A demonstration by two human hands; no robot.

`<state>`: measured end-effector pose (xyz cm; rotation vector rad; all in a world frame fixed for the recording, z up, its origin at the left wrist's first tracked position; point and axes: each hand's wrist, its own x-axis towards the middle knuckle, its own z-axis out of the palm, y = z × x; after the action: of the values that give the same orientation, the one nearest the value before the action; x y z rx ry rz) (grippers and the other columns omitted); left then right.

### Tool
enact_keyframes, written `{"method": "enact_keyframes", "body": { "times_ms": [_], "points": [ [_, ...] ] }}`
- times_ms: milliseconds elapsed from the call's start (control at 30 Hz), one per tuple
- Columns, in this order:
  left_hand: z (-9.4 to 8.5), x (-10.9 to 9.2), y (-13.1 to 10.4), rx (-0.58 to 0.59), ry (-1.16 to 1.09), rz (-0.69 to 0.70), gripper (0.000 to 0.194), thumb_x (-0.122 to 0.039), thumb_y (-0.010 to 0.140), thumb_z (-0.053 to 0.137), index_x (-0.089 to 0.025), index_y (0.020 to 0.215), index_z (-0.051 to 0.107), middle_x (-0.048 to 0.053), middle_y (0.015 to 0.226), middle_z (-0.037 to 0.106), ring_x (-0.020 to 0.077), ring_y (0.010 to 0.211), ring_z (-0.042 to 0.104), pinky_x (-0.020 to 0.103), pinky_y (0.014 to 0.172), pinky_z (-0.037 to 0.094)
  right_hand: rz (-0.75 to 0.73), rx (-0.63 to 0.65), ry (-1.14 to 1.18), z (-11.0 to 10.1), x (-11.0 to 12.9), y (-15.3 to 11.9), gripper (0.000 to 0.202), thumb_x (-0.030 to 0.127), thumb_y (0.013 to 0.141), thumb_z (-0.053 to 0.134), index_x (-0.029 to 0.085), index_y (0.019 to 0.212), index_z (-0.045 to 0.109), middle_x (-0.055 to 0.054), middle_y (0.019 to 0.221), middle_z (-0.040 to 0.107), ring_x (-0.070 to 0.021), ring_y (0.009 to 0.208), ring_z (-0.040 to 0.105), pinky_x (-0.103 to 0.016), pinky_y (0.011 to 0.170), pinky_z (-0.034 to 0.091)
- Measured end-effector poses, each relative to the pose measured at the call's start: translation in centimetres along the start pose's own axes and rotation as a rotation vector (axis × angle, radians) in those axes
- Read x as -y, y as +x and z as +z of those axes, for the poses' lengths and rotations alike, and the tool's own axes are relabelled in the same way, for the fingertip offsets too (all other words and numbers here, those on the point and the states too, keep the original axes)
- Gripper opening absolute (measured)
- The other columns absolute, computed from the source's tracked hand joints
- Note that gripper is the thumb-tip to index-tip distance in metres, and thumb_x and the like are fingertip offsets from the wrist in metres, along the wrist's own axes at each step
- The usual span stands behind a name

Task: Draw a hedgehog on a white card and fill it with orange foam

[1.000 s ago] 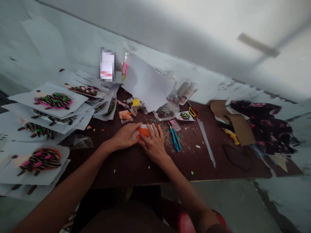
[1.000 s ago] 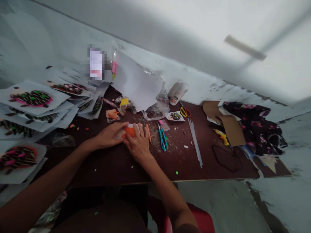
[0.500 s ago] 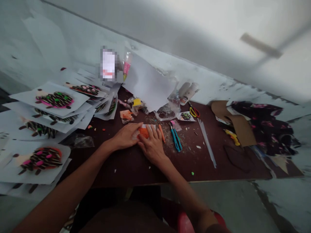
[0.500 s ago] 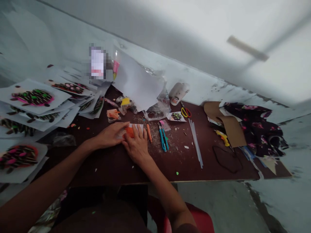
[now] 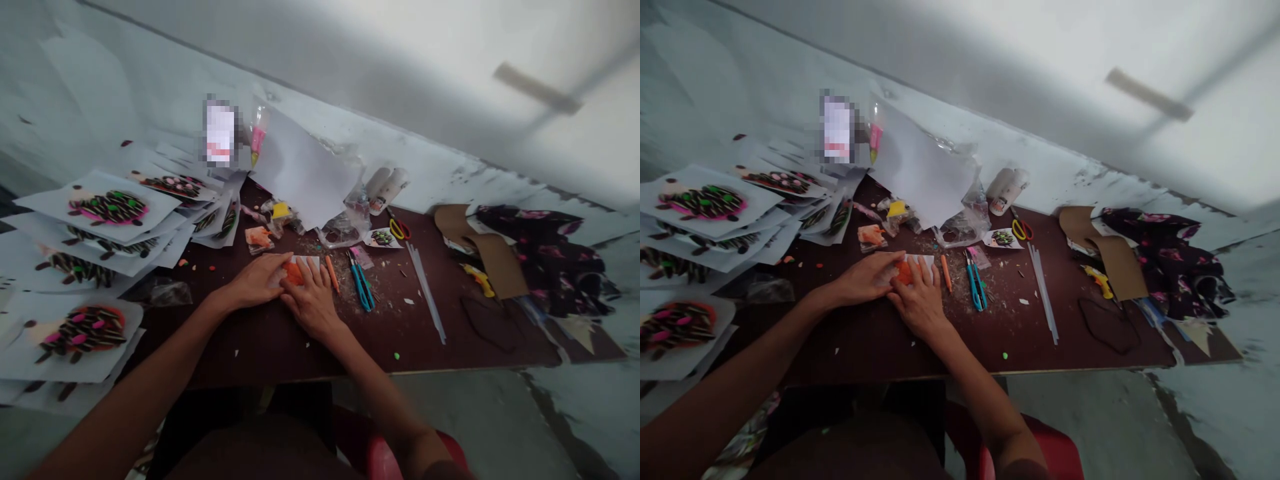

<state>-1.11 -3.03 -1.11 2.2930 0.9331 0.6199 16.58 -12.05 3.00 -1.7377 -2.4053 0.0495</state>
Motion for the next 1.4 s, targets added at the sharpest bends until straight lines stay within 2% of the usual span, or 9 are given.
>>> {"method": "enact_keyframes", "body": {
  "times_ms": [233,433,667,800,1133,1400],
  "points": [
    [0.0,-0.2,0.0,-0.004,0.012,-0.019,0.065,-0.035,0.08,0.059,-0.018,0.142,0.05,0.014,0.143,0.059,0.0301,0.131,0.055,0.047,0.114,0.04,0.02,-0.02,-0.003,0.2,-0.2,-0.6,0.039,0.042,0.098,0.057,0.034,0.137,0.061,-0.008,0.161,0.036,-0.0312,0.151,0.025,-0.054,0.12,0.021],
    [0.0,-0.1,-0.1,0.003,0.014,-0.021,0.066,-0.038,0.081,0.059,-0.018,0.142,0.05,0.014,0.145,0.057,0.0306,0.133,0.054,0.048,0.116,0.038,0.039,-0.022,-0.009,0.6,-0.4,-0.6,0.037,0.044,0.099,0.056,0.035,0.135,0.063,-0.007,0.159,0.04,-0.031,0.15,0.027,-0.055,0.12,0.02],
    [0.1,-0.2,-0.1,-0.026,0.005,-0.003,0.061,-0.042,0.087,0.056,-0.016,0.142,0.049,0.015,0.14,0.06,0.0295,0.131,0.055,0.048,0.115,0.039,0.065,-0.039,-0.017,0.5,-0.9,-1.2,0.04,0.046,0.099,0.055,0.034,0.137,0.062,-0.01,0.16,0.036,-0.0342,0.151,0.023,-0.056,0.12,0.019],
    [0.2,-0.2,-0.1,-0.026,0.003,-0.002,0.059,-0.043,0.088,0.055,-0.017,0.141,0.049,0.015,0.141,0.059,0.0278,0.131,0.055,0.047,0.115,0.039,0.059,-0.056,-0.039,0.5,-1.0,-1.2,0.042,0.045,0.098,0.056,0.034,0.138,0.059,-0.008,0.16,0.038,-0.0326,0.151,0.021,-0.056,0.122,0.016],
    [0.3,0.0,-0.1,-0.014,0.018,-0.02,0.064,-0.045,0.086,0.057,-0.017,0.143,0.049,0.013,0.144,0.058,0.0285,0.134,0.053,0.047,0.117,0.036,0.115,-0.033,-0.061,1.0,-1.3,-1.6,0.043,0.048,0.098,0.057,0.033,0.138,0.061,-0.011,0.164,0.03,-0.0363,0.153,0.015,-0.057,0.12,0.017],
    [0.6,0.4,-0.2,-0.036,-0.002,-0.002,0.064,-0.046,0.087,0.056,-0.016,0.143,0.05,0.014,0.144,0.058,0.029,0.134,0.053,0.046,0.116,0.037,0.159,-0.048,-0.042,0.9,-1.4,-1.7,0.042,0.046,0.098,0.057,0.034,0.138,0.06,-0.008,0.165,0.027,-0.0338,0.154,0.014,-0.057,0.119,0.018]
  ]
}}
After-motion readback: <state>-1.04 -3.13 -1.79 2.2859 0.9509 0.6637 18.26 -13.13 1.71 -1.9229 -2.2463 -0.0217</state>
